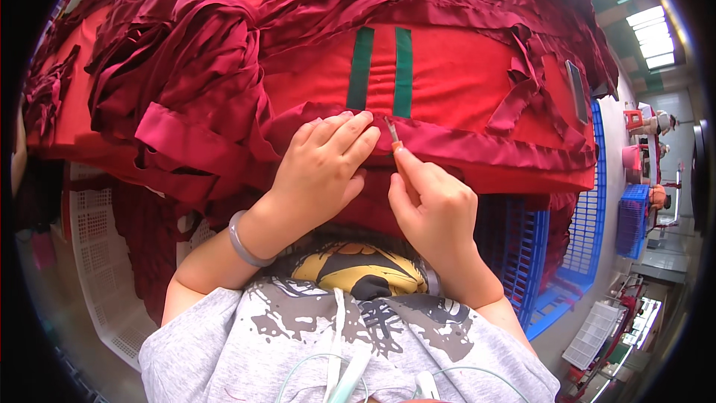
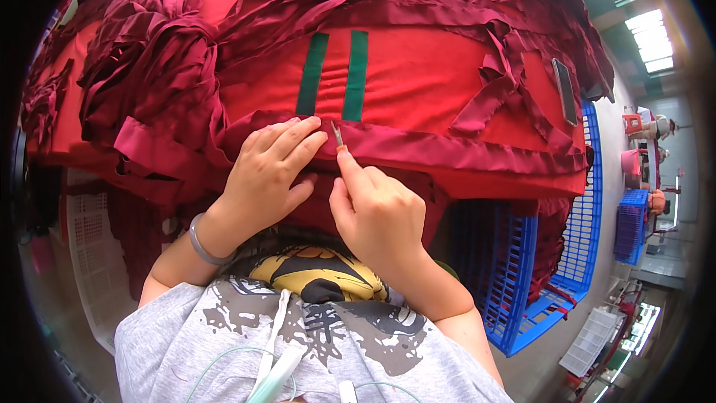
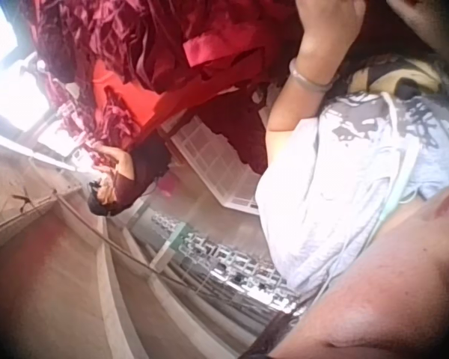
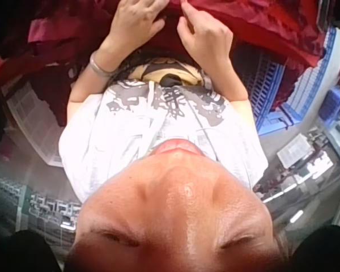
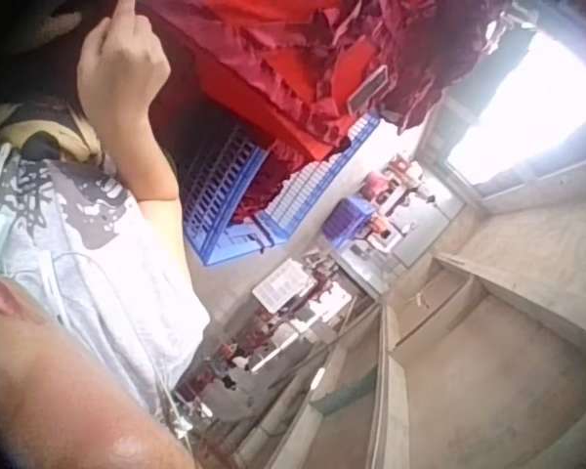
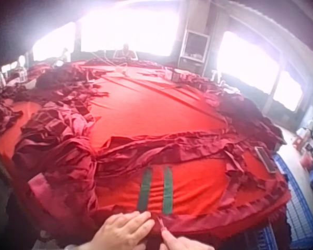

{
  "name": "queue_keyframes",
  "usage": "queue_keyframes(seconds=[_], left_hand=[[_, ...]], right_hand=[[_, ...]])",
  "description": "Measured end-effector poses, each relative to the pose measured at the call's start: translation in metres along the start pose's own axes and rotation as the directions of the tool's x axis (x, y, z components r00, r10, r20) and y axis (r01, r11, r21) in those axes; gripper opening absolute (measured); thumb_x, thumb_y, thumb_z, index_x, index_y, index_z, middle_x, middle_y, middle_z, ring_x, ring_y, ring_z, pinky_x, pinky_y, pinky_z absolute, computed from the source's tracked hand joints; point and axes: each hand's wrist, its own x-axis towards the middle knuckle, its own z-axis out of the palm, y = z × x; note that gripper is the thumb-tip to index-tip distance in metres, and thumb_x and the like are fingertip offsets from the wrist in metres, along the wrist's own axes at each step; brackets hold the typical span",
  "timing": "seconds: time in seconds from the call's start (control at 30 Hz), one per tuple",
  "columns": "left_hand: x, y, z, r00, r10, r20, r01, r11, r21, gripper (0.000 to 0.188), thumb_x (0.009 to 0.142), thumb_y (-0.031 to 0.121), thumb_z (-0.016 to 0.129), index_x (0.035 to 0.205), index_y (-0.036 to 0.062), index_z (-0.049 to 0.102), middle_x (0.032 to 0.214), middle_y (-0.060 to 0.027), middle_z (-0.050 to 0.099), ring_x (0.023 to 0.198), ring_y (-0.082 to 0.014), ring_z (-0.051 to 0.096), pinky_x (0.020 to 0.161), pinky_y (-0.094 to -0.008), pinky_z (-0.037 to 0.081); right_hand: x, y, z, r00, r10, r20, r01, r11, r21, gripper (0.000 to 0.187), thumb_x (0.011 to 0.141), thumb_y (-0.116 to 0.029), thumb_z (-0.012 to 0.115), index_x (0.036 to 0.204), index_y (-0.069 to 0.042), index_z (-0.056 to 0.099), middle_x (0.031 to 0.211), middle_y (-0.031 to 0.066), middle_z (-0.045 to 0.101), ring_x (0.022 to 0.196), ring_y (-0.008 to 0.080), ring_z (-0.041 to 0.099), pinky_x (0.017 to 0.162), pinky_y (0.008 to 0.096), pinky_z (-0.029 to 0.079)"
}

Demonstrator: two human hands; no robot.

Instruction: The person uses a small orange utility knife to cut long strips from a large piece of maroon fabric laid on a red work table. They align the blade with the fabric edge, slice through the material, and pull the cut strip away to reveal the remaining piece, repeating this process multiple times.

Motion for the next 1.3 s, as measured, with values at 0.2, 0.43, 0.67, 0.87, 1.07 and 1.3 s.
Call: queue_keyframes(seconds=[0.2, 0.43, 0.67, 0.87, 1.07, 1.3], left_hand=[[-0.001, -0.002, 0.000, 1.000, 0.014, 0.000, -0.014, 1.000, -0.008, 0.054, 0.074, 0.016, 0.069, 0.125, 0.0082, 0.056, 0.135, -0.0081, 0.052, 0.122, -0.0277, 0.050, 0.103, -0.0422, 0.038], [0.000, -0.001, -0.002, 1.000, 0.003, 0.007, -0.003, 1.000, -0.024, 0.053, 0.074, 0.016, 0.068, 0.125, 0.0086, 0.057, 0.135, -0.0079, 0.053, 0.122, -0.0282, 0.050, 0.103, -0.0424, 0.038], [-0.002, -0.003, -0.002, 1.000, 0.013, 0.011, -0.013, 0.999, -0.035, 0.053, 0.075, 0.015, 0.067, 0.127, 0.0084, 0.057, 0.136, -0.0076, 0.053, 0.122, -0.0275, 0.051, 0.103, -0.0423, 0.039], [-0.005, -0.006, 0.000, 1.000, 0.020, -0.008, -0.020, 0.997, -0.076, 0.055, 0.076, 0.015, 0.067, 0.130, 0.0081, 0.056, 0.138, -0.0082, 0.052, 0.124, -0.0273, 0.050, 0.104, -0.0426, 0.038], [-0.004, -0.005, -0.001, 1.000, 0.016, 0.007, -0.015, 0.998, -0.067, 0.056, 0.076, 0.013, 0.067, 0.131, 0.0082, 0.055, 0.139, -0.0084, 0.051, 0.126, -0.0271, 0.049, 0.105, -0.0430, 0.038], [-0.010, -0.015, -0.013, 0.966, -0.007, -0.258, -0.005, 0.999, -0.042, 0.013, 0.070, 0.009, 0.065, 0.083, 0.0090, 0.065, 0.083, -0.0069, 0.062, 0.084, -0.0265, 0.059, 0.080, -0.0404, 0.043]], right_hand=[[0.008, 0.008, 0.013, 0.994, 0.037, -0.102, -0.036, 0.999, 0.008, 0.031, 0.082, -0.012, 0.065, 0.112, -0.003, 0.067, 0.066, 0.0058, 0.060, 0.055, 0.0215, 0.061, 0.050, 0.0333, 0.047], [0.001, 0.001, -0.001, 0.995, 0.041, 0.094, -0.038, 0.999, -0.028, 0.031, 0.083, -0.013, 0.064, 0.113, -0.006, 0.067, 0.070, 0.0082, 0.062, 0.059, 0.0238, 0.063, 0.053, 0.0357, 0.049], [0.038, 0.017, 0.006, 0.986, 0.074, -0.150, -0.053, 0.988, 0.142, 0.039, 0.085, -0.008, 0.061, 0.123, 0.001, 0.054, 0.081, 0.0168, 0.064, 0.075, 0.0354, 0.062, 0.066, 0.0433, 0.049], [0.061, 0.024, 0.020, 0.989, 0.062, 0.135, -0.081, 0.987, 0.138, 0.014, 0.081, -0.009, 0.059, 0.093, -0.002, 0.057, 0.074, 0.0153, 0.061, 0.075, 0.0332, 0.060, 0.070, 0.0442, 0.044], [0.064, 0.035, 0.037, 0.999, -0.050, 0.009, 0.049, 0.991, 0.126, 0.005, 0.081, -0.009, 0.060, 0.081, -0.004, 0.058, 0.071, 0.0124, 0.061, 0.072, 0.0319, 0.061, 0.065, 0.0419, 0.041], [0.048, 0.060, 0.007, 0.907, 0.297, -0.299, -0.120, 0.862, 0.493, 0.013, 0.096, -0.014, 0.061, 0.095, -0.001, 0.062, 0.078, -0.0012, 0.058, 0.073, 0.0046, 0.049, 0.064, 0.0209, 0.041]])
